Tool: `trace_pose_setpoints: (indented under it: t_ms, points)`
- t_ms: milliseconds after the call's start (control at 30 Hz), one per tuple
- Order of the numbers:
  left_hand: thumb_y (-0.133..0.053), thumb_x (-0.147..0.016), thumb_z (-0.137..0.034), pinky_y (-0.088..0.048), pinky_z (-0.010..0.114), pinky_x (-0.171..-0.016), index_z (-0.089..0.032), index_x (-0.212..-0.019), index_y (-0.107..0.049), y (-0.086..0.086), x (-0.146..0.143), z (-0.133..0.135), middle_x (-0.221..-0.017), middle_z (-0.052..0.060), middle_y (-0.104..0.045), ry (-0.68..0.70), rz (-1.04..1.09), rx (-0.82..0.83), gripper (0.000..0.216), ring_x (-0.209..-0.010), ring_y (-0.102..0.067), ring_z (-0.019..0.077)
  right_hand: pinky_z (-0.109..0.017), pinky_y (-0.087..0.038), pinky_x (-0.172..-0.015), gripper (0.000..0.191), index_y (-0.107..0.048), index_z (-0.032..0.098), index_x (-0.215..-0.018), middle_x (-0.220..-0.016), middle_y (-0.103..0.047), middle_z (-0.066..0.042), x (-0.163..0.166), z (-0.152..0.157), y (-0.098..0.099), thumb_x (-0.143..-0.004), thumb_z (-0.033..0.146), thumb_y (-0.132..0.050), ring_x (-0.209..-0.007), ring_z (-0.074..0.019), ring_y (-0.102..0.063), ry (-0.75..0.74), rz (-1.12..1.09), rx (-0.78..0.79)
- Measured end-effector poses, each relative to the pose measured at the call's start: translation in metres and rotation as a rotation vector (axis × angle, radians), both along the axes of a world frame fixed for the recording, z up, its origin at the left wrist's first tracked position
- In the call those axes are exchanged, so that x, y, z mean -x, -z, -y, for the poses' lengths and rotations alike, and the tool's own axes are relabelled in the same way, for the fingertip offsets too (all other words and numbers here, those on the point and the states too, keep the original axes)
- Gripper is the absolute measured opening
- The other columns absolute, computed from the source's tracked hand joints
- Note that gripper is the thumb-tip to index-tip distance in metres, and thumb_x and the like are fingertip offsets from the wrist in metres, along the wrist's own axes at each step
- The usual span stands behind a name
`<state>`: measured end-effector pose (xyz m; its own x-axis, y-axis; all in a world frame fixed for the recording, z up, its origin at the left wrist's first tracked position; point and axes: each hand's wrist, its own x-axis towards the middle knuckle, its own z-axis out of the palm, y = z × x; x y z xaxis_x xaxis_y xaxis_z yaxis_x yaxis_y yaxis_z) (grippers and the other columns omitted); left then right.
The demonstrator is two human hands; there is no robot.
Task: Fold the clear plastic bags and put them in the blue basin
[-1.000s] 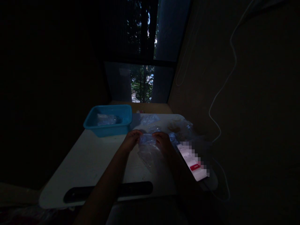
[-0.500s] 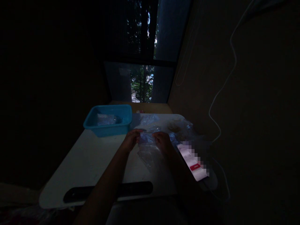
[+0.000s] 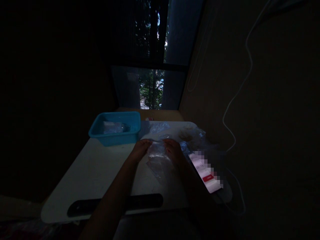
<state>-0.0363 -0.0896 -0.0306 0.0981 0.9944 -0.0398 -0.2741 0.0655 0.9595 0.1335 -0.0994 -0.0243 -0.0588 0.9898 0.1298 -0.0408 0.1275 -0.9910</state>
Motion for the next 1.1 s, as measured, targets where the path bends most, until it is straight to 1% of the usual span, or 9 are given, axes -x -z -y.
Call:
trace_pose_setpoints:
  t_ms: [100,233,333,467,567,700,867,1100]
  points:
    - [-0.069,-0.052,-0.033,-0.031,0.02,-0.042,-0.013,-0.056,-0.056,-0.0012,-0.0004,0.0009,-0.045,-0.003,-0.052,-0.007,0.001,0.0,0.025,-0.04,-0.043,0.007,-0.02,-0.024,-0.037,0.027,-0.059,0.018,-0.082,-0.046,-0.044,0.006,0.0019,-0.0005,-0.0004,-0.06,0.032,-0.057,-0.038,-0.0059,-0.034,0.026,-0.02,-0.011]
    - [-0.069,-0.052,-0.031,-0.032,0.02,-0.043,-0.013,-0.057,-0.057,-0.002,-0.0011,0.0014,-0.046,-0.002,-0.054,-0.012,0.049,0.0,0.022,-0.041,-0.045,0.0074,-0.02,-0.025,-0.038,0.023,-0.059,0.015,-0.071,-0.041,-0.04,0.007,0.0034,0.0003,-0.0016,-0.059,0.035,-0.057,-0.038,-0.0058,-0.034,0.048,0.026,0.037]
    - [-0.069,-0.052,-0.03,-0.034,0.021,-0.045,-0.013,-0.057,-0.058,-0.0029,-0.0014,0.0015,-0.047,-0.002,-0.055,-0.044,0.071,0.008,0.022,-0.042,-0.047,0.0083,-0.019,-0.025,-0.038,0.021,-0.057,0.014,-0.064,-0.041,-0.042,0.006,0.0034,0.0008,-0.0018,-0.057,0.034,-0.059,-0.038,-0.0057,-0.035,0.063,0.044,0.062]
    - [-0.069,-0.051,-0.03,-0.035,0.022,-0.046,-0.012,-0.057,-0.059,-0.0058,-0.002,0.0031,-0.048,-0.001,-0.057,-0.051,0.062,0.02,0.022,-0.043,-0.048,0.0089,-0.019,-0.025,-0.039,0.018,-0.056,0.015,-0.059,-0.042,-0.041,0.006,0.0023,0.0002,0.0001,-0.06,0.032,-0.057,-0.04,-0.0053,-0.035,0.072,0.063,0.018]
    - [-0.068,-0.051,-0.03,-0.034,0.021,-0.046,-0.012,-0.057,-0.058,-0.0066,-0.0025,0.0041,-0.047,-0.001,-0.056,-0.056,0.053,0.01,0.022,-0.043,-0.047,0.0087,-0.019,-0.025,-0.039,0.019,-0.055,0.015,-0.056,-0.04,-0.039,0.006,0.0013,-0.0006,0.0017,-0.063,0.033,-0.055,-0.039,-0.0052,-0.034,0.067,0.089,-0.014]
    - [-0.067,-0.052,-0.029,-0.033,0.021,-0.044,-0.012,-0.057,-0.058,-0.0033,-0.0025,0.0025,-0.046,-0.002,-0.054,-0.065,0.044,-0.011,0.02,-0.041,-0.045,0.0079,-0.019,-0.023,-0.038,0.021,-0.053,0.016,-0.055,-0.038,-0.038,0.007,0.001,-0.0016,0.004,-0.065,0.035,-0.054,-0.036,-0.0052,-0.032,0.053,0.082,0.002]
    - [-0.066,-0.053,-0.027,-0.032,0.021,-0.044,-0.013,-0.056,-0.057,0.0014,-0.0012,-0.0001,-0.043,-0.003,-0.052,-0.059,0.053,-0.008,0.017,-0.041,-0.045,0.008,-0.02,-0.022,-0.037,0.021,-0.053,0.017,-0.055,-0.038,-0.037,0.006,0.0011,-0.0028,0.0065,-0.064,0.036,-0.054,-0.036,-0.0056,-0.031,0.063,0.056,-0.005]
    - [-0.064,-0.055,-0.027,-0.032,0.021,-0.043,-0.014,-0.055,-0.058,0.0003,-0.0013,0.0006,-0.044,-0.002,-0.052,-0.042,0.02,-0.007,0.014,-0.041,-0.045,0.0086,-0.02,-0.023,-0.037,0.021,-0.052,0.018,-0.054,-0.038,-0.038,0.006,0.0014,-0.0015,0.0025,-0.063,0.037,-0.054,-0.036,-0.0061,-0.032,0.087,0.062,0.01]
